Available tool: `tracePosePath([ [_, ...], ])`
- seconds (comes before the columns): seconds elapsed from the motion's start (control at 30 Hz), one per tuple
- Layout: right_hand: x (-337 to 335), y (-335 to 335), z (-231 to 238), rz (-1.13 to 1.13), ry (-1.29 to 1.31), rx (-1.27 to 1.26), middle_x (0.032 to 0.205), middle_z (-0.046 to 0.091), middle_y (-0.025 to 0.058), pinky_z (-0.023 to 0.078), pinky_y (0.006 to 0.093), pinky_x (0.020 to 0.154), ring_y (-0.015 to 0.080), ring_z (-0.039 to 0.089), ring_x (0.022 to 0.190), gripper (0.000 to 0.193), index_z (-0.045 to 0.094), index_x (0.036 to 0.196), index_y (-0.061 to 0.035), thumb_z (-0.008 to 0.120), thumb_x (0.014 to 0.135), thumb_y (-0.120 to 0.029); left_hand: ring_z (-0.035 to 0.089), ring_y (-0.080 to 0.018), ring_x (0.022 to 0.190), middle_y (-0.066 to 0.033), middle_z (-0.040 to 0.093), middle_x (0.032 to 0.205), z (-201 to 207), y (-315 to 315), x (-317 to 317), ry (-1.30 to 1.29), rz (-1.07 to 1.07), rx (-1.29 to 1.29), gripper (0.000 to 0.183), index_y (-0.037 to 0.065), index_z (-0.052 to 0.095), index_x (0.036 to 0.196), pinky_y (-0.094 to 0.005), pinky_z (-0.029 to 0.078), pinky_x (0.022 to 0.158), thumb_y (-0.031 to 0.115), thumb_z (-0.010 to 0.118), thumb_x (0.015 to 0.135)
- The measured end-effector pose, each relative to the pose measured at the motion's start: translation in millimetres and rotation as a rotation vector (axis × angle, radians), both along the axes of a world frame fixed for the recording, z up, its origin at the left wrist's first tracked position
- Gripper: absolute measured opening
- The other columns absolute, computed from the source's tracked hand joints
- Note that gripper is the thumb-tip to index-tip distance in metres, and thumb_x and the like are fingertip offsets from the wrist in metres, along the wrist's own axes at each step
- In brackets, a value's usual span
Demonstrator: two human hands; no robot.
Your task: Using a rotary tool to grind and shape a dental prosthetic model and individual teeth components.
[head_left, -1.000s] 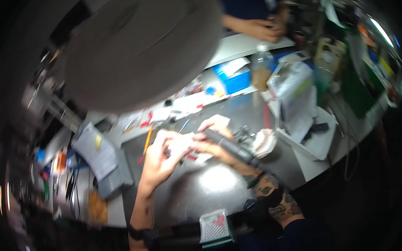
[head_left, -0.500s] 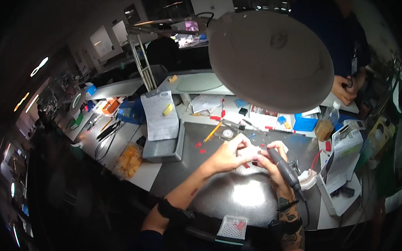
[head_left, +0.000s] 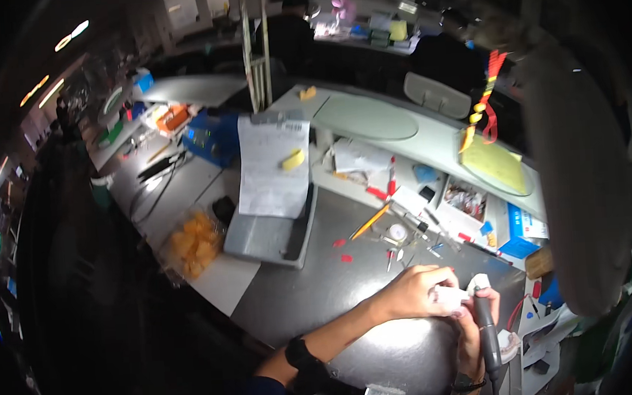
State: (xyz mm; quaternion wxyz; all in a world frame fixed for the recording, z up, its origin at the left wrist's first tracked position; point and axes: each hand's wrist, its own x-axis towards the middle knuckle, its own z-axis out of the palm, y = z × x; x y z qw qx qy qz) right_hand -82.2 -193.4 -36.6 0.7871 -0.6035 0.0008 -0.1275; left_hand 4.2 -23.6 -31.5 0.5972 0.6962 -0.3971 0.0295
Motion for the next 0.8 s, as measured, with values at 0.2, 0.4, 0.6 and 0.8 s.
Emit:
tracePosePath([
  [0.2, 8, 6, -1, -0.028, -0.06, -0.1, 0.105, 0.055, 0.0108, 0.043, 0.0285, 0.087, 0.019, 0.055, 0.099, 0.05, 0.035, 0.123, -0.0089, 0.064, 0.082, -0.005, 0.062, -0.0247, 0.079, -0.0093, 0.068, 0.09, -13, -1, 14, -0.177, 0.003, -0.154, 0.036, 0.001, 0.068, 0.098, -0.0339, 0.051, 0.071, 0.016, 0.08, 0.067],
  [0.4, 17, 4, -11, 0.055, -0.04, 0.028, 0.126, 0.049, 0.0314, 0.048, 0.0386, 0.093, 0.0329, 0.053, 0.116, 0.06, 0.031, 0.122, -0.0098, 0.068, 0.078, 0.007, 0.065, -0.0238, 0.084, -0.0119, 0.069, 0.091, -11, 9, 14, -0.157, 0.038, -0.099, 0.039, 0.001, 0.069, 0.101, -0.0315, 0.053, 0.072, 0.01, 0.081, 0.065],
  [0.6, 13, -8, -6, 0.12, -0.109, 0.153, 0.13, 0.046, 0.0319, 0.048, 0.0379, 0.095, 0.0308, 0.055, 0.114, 0.057, 0.031, 0.12, -0.01, 0.064, 0.079, 0.012, 0.064, -0.0247, 0.091, -0.0121, 0.067, 0.098, 1, -4, -1, -0.14, 0.042, -0.04, 0.042, 0.003, 0.067, 0.104, -0.0318, 0.053, 0.076, 0.009, 0.081, 0.065],
  [0.8, 7, -10, -1, 0.137, -0.161, 0.197, 0.131, 0.045, 0.0316, 0.047, 0.0393, 0.097, 0.0313, 0.054, 0.117, 0.057, 0.031, 0.118, -0.0099, 0.065, 0.078, 0.013, 0.064, -0.0234, 0.089, -0.0118, 0.067, 0.098, 10, -7, -5, -0.202, 0.036, -0.042, 0.042, 0.003, 0.067, 0.102, -0.0293, 0.052, 0.069, 0.007, 0.082, 0.063],
])
